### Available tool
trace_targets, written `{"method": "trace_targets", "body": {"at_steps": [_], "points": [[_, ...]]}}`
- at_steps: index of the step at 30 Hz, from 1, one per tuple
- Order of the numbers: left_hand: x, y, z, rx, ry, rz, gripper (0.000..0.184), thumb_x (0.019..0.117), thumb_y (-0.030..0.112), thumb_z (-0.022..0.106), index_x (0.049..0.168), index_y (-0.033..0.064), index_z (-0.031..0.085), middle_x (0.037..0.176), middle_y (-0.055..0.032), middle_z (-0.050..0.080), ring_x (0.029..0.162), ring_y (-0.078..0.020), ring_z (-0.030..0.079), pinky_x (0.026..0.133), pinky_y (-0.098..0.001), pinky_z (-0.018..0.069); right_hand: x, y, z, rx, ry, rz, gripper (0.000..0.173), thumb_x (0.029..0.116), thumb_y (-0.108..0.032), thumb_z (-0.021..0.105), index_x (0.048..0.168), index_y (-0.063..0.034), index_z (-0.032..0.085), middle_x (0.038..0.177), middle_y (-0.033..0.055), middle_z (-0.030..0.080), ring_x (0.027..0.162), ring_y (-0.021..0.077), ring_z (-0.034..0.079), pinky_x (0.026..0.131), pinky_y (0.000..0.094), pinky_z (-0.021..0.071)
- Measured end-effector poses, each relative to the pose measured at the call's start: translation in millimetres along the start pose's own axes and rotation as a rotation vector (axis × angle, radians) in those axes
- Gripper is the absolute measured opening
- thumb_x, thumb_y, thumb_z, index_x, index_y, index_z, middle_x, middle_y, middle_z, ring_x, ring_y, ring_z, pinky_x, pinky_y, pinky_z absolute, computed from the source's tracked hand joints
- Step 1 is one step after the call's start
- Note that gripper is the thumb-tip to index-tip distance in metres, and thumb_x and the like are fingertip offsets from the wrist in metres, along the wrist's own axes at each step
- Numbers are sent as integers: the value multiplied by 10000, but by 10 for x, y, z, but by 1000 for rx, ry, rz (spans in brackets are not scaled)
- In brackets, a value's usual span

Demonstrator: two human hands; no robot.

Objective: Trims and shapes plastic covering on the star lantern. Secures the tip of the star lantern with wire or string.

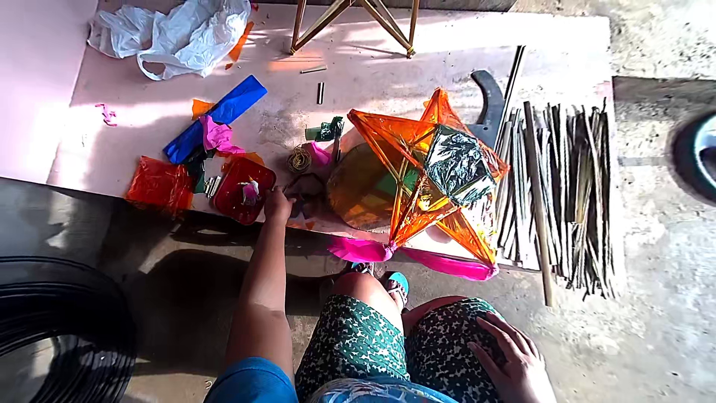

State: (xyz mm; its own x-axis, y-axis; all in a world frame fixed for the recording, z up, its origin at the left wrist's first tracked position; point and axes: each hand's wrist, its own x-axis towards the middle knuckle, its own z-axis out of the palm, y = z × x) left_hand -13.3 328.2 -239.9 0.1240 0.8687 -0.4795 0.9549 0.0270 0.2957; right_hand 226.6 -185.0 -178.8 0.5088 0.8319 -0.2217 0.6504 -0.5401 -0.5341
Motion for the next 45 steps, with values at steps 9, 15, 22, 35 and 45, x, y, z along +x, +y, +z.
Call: {"method": "trace_targets", "body": {"at_steps": [9,15,22,35,45], "points": [[-1397,-64,-1017,-1058,-267,89,415,1145,299,290,1175,44,617,843,-2,651,487,2,415,432,-151,314,172,-216,10,94,93,-88,554,927,-396,625,1291,19,664,1426,252,572,1313,497,528,1067,719,353],[-2731,521,-1154,-1324,-405,440,455,1138,307,234,1248,100,625,1057,-8,733,864,-78,712,740,-228,592,566,-1822,-242,550,-80,-413,448,1013,-296,591,1307,39,637,1294,179,673,1244,242,625,1084,425,481],[-3454,746,-918,-988,-374,955,500,1111,373,342,1365,43,618,1404,-63,625,1250,-150,602,1054,-364,501,281,-2447,-449,1089,-252,-334,108,1011,-87,593,1035,-5,659,879,17,731,832,65,700,823,266,582],[-3894,689,-760,-847,-171,805,121,944,17,701,1051,-25,738,1008,-81,750,879,-93,712,825,-279,597,-97,-2188,-691,1128,-93,-277,159,1033,-78,550,1006,5,683,910,61,745,853,126,732,825,308,614],[-3937,650,-730,-865,-212,752,16,944,9,684,941,3,698,824,-29,704,757,-71,671,757,-260,576,-87,-2116,-669,1178,-87,-235,72,987,-61,623,969,-25,683,829,15,701,763,71,667,744,255,567]]}}
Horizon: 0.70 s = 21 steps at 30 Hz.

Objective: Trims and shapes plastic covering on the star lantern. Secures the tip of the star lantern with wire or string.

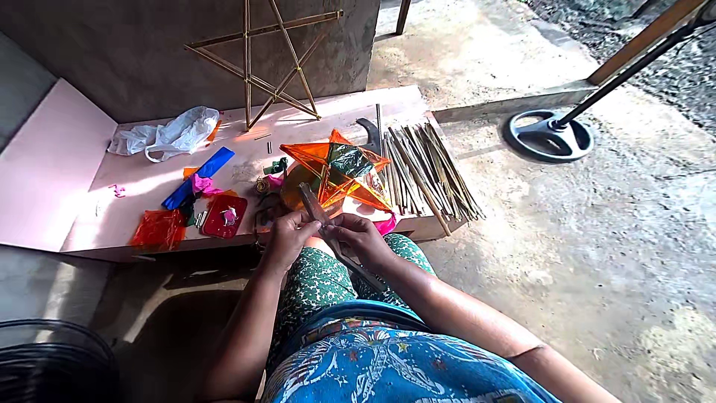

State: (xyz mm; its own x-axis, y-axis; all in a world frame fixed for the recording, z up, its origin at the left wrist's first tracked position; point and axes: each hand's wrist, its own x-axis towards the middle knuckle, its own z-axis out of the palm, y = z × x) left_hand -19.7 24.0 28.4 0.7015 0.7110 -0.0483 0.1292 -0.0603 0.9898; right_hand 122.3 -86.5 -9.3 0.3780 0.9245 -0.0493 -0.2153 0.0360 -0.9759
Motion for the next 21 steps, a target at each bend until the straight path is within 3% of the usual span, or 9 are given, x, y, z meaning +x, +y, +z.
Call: {"method": "trace_targets", "body": {"at_steps": [3,4,6,8,11,15,19,21], "points": [[-3,-18,8,67,-29,5,27,916,3,691,892,11,682,851,-31,681,758,-67,644,725,-251,556,-5,7,12,-4,-4,-37,139,976,-79,642,1100,-15,636,943,41,707,841,88,684,813,271,580],[-3,-17,8,107,-49,23,36,896,5,702,863,8,687,933,-51,678,813,-76,641,740,-252,556,-2,4,19,-12,-5,-52,167,981,-94,639,1126,-12,635,975,43,704,865,86,682,832,270,577],[1,-2,9,196,-87,50,50,874,18,719,839,-1,690,1059,-96,672,925,-101,645,792,-260,557,7,-12,40,-39,-4,-86,204,990,-122,638,1160,-9,633,985,37,691,862,72,668,832,261,571],[-3,24,18,253,-128,44,29,861,11,730,864,-9,709,1055,-104,679,946,-110,653,819,-273,560,20,-33,53,-60,27,-122,203,995,-123,631,1166,-14,643,958,28,685,820,61,656,799,257,570],[-18,36,38,269,-188,33,55,870,18,722,910,-19,714,1013,-88,691,910,-82,655,824,-261,558,44,-104,41,-68,62,-178,104,997,-70,608,1064,-22,671,934,10,692,855,51,662,829,260,568],[-12,3,34,91,-93,122,201,968,103,670,1136,-6,650,984,-44,680,821,-61,660,769,-245,575,28,-170,13,-146,29,-168,59,977,-52,655,998,-21,701,866,-4,715,801,28,674,791,233,579],[39,39,30,80,-29,252,65,965,49,662,999,14,705,1006,-37,697,821,-55,664,751,-227,578,17,-137,-3,-232,-39,-161,55,960,-77,686,946,-28,706,812,-21,698,731,-1,648,725,198,562],[55,62,28,117,-18,241,81,979,50,645,967,20,719,973,-37,706,809,-56,664,751,-228,573,13,-137,-19,-221,-28,-152,63,967,-89,680,932,-39,698,789,-30,685,713,1,634,709,200,547]]}}
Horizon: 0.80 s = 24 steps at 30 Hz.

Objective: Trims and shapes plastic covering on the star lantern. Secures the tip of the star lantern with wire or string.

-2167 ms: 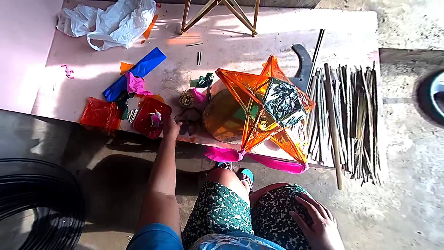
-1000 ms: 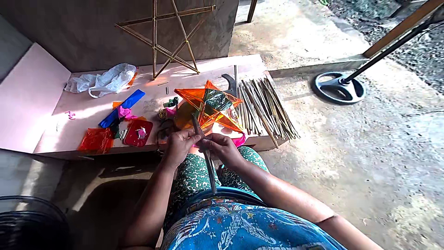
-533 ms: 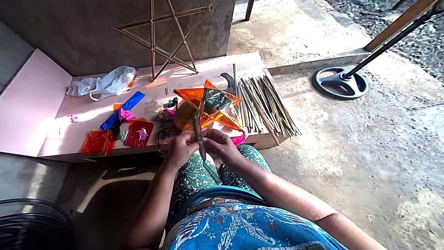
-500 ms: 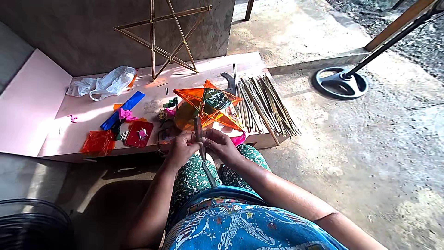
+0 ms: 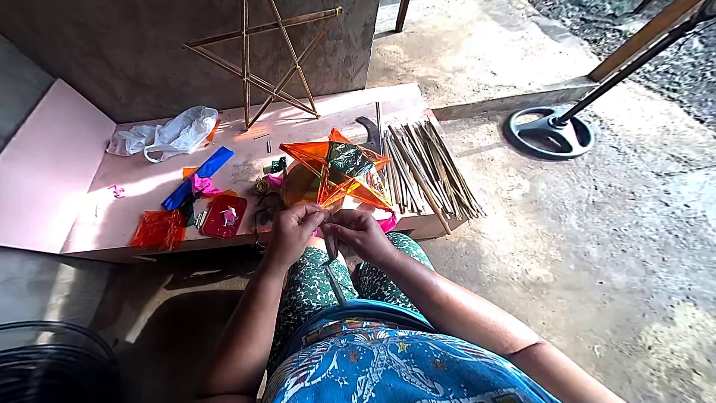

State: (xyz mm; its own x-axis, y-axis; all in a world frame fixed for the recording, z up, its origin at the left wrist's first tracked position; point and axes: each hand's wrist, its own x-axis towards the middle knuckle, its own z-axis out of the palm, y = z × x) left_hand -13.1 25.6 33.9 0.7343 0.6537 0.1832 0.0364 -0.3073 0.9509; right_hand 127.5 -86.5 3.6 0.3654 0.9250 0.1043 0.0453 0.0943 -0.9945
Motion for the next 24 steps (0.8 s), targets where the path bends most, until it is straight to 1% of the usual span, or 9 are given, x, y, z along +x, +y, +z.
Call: {"method": "trace_targets", "body": {"at_steps": [5,7,9,14,18,19,21,22,24], "points": [[-1,29,-17,185,-58,2,87,983,63,661,947,5,714,939,-50,699,818,-51,665,777,-232,569,-13,-1,-31,-62,57,-71,80,968,-86,647,1023,-28,648,856,-5,654,720,21,615,694,204,541],[0,54,-18,231,-91,-9,102,986,75,660,931,7,712,941,-58,690,806,-66,665,772,-249,576,-6,16,-38,-62,53,-110,64,957,-63,650,1008,-24,659,893,6,673,763,25,640,729,211,562],[7,81,-27,269,-105,-1,117,978,77,661,905,6,717,967,-70,700,843,-86,675,796,-270,576,3,31,-39,-55,48,-128,49,947,-43,653,989,-18,658,906,16,672,782,36,647,749,226,570],[-2,50,30,216,-82,10,134,970,47,624,860,10,690,929,-56,663,820,-58,628,746,-217,530,2,86,-17,-35,76,-188,36,904,-19,667,939,-19,673,967,32,660,863,51,649,795,236,574],[2,-23,62,137,-4,-60,144,1024,78,582,938,16,680,858,-32,656,758,-47,617,719,-224,524,15,92,-25,20,83,-221,51,931,-28,624,955,-48,665,962,-1,666,876,38,650,809,231,569],[8,-48,59,86,31,-96,152,1040,103,568,964,25,674,851,-27,659,756,-52,622,719,-239,526,24,101,-31,65,72,-201,66,957,-32,586,977,-56,643,965,-2,672,876,49,654,818,251,570],[24,-44,55,-155,99,-191,170,1072,99,492,1028,23,638,926,-41,681,815,-83,661,751,-268,564,40,111,-51,174,57,-114,85,1017,-48,504,1027,-69,586,990,16,687,877,81,671,840,290,572],[34,-9,52,-316,143,-251,198,1092,92,434,1055,30,618,973,-55,707,849,-117,701,768,-294,597,48,119,-63,233,54,-71,96,1038,-56,471,1037,-82,563,1002,17,697,858,79,668,835,284,563],[70,49,34,-646,271,-367,277,1122,132,336,1050,53,592,979,-92,749,887,-197,750,812,-354,622,60,133,-85,357,67,17,124,1070,-69,424,1044,-100,542,1013,15,710,785,63,656,796,259,553]]}}
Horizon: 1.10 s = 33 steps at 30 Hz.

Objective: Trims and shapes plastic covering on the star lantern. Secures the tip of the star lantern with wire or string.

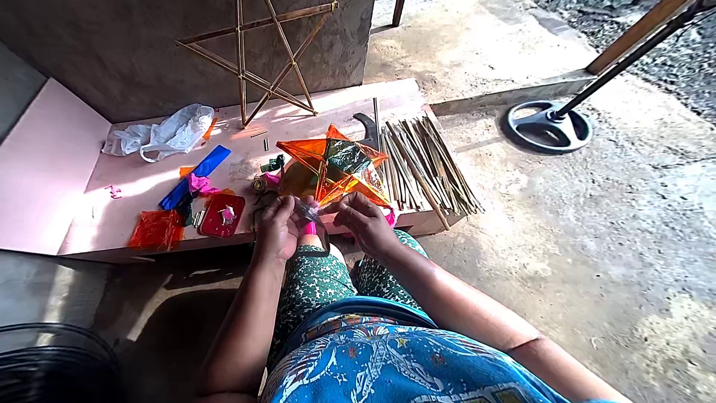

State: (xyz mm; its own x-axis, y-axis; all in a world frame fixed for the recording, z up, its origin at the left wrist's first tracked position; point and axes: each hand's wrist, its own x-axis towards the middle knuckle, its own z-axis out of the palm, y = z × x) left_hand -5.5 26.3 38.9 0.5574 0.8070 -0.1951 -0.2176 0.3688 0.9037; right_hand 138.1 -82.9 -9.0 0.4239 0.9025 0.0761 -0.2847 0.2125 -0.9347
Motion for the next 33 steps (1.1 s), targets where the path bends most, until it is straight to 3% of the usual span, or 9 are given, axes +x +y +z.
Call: {"method": "trace_targets", "body": {"at_steps": [3,5,9,15,23,26,29,31,33], "points": [[72,66,-44,-278,143,-77,318,1142,231,294,995,116,551,882,-49,724,861,-207,750,845,-400,622,5,-15,-10,222,104,137,185,1098,-98,367,1021,-116,534,960,22,710,690,59,618,727,239,533],[126,89,-133,-353,185,-63,367,1142,253,299,908,148,563,756,11,668,754,-146,718,810,-361,624,27,-41,-43,375,197,225,195,1115,-129,345,1043,-110,525,980,47,719,681,68,636,702,228,549],[222,90,-469,-444,235,9,358,1135,230,295,906,149,559,642,57,573,584,-63,629,659,-233,597,81,-98,-178,525,365,302,199,1130,-172,321,1115,-103,508,998,57,724,715,89,681,710,243,579],[218,260,-1044,-477,314,117,337,1129,225,311,888,156,536,608,79,475,457,1,456,470,-115,434,132,-124,-534,551,572,247,148,1120,-163,354,1090,-123,493,875,15,670,741,95,683,750,267,594],[98,575,-1757,-429,496,367,368,1142,275,243,894,173,494,612,86,472,453,29,443,465,-90,414,35,-196,-1205,486,765,49,134,1105,-149,375,1026,-168,482,828,-31,650,716,73,663,737,259,588],[49,596,-1571,-336,566,368,333,1137,241,275,913,177,513,628,84,488,463,9,466,481,-111,444,-71,-219,-1244,129,656,-73,146,1095,-124,426,981,-162,509,713,-68,570,607,45,574,660,229,553],[43,415,-983,-249,503,240,294,1102,161,307,956,164,562,648,77,534,495,-10,509,515,-142,482,-161,-204,-913,-369,365,-38,52,1018,-132,589,1050,-93,579,731,-57,558,575,7,512,581,193,487],[24,219,-491,-204,384,99,254,1103,156,335,975,161,554,675,76,530,507,-7,502,516,-142,478,-181,-131,-530,-503,104,81,193,994,-139,650,1132,-5,637,763,26,613,615,64,545,615,261,498],[5,-16,-85,-208,246,-31,224,1112,174,352,1007,150,549,705,61,522,527,-24,501,530,-158,484,-168,39,-213,-505,-197,185,350,983,-209,679,1255,6,636,817,37,667,673,58,592,690,274,540]]}}
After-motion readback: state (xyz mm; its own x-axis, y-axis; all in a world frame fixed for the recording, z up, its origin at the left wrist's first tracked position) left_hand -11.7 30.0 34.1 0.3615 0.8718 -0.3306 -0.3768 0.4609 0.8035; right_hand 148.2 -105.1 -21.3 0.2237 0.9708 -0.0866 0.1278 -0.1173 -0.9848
